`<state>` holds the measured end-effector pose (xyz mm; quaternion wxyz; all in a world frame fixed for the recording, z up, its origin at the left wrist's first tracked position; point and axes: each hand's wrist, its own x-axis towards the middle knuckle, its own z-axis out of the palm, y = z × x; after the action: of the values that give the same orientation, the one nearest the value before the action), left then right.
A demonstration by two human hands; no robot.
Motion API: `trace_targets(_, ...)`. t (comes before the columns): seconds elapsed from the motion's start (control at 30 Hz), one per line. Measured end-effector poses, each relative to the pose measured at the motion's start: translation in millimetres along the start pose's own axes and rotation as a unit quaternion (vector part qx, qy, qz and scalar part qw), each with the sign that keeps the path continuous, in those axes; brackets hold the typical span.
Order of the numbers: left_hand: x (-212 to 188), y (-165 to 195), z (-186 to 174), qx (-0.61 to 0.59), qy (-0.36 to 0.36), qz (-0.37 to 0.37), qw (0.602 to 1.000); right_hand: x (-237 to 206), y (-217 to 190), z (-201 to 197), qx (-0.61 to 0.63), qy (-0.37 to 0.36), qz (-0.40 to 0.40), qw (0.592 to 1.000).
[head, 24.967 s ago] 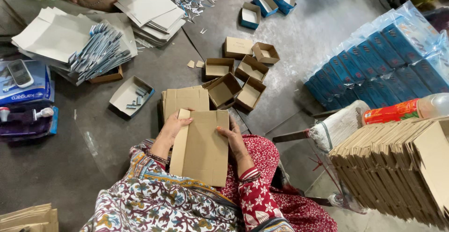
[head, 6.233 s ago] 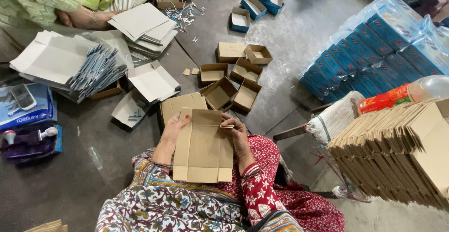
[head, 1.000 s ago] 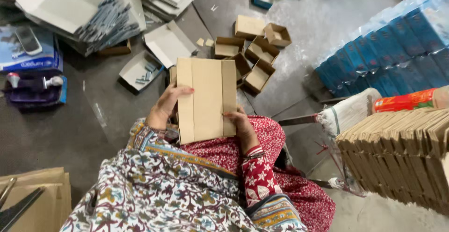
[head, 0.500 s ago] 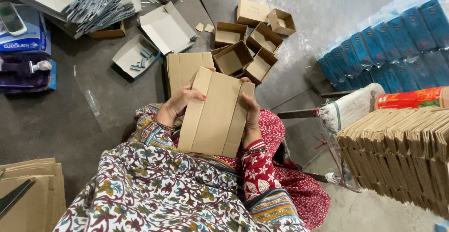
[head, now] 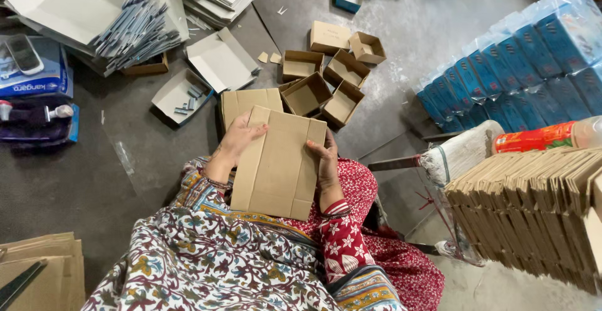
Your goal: The person sits on the floor and folds flat cardboard sheets into small rectangular boxes. They repeatedly pick up a sheet, fold the side flaps, and place the finished box on a growing pile. Another person works nearby with similar materials.
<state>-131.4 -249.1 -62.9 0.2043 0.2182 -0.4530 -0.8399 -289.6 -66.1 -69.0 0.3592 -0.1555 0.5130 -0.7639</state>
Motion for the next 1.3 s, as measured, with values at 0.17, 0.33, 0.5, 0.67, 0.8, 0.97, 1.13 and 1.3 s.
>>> trace_targets(0.17, 11, -12, -1, -0.010, 0.021, -0.048, 0.999, 8, 12, -23, 0.058, -0.081, -0.066, 0.993)
trace_targets(0.33, 8, -17, 6, -0.072, 0.043, -0.046, 0.995, 20, 26, -42, 0.040, -0.065, -0.066, 0.995)
trace_targets(0.5, 3, -16, 19, -0.062, -0.019, 0.040, 0.997, 31, 28, -51, 0.086, 0.010, -0.027, 0.996)
trace_targets(0.67, 6, -18, 20, -0.099, -0.054, 0.041, 0.993, 33, 26, -53, 0.078, -0.035, -0.027, 0.996)
trace_targets(0.8, 5, -18, 20, -0.071, -0.067, 0.079, 0.992, 31, 25, -47, 0.068, -0.069, -0.028, 0.995)
trace_targets(0.97, -3, -2, 22, -0.177, -0.025, 0.064, 0.982, 17, 14, -33, 0.032, 0.004, 0.102, 0.994)
trace_targets(1.13, -12, 7, 31, -0.139, 0.007, 0.051, 0.989, 2, -8, -17, 0.232, 0.130, 0.078, 0.961)
trace_targets(1.3, -11, -26, 33, 0.053, -0.032, 0.011, 0.998, -4, -12, -1, 0.125, 0.117, 0.062, 0.983)
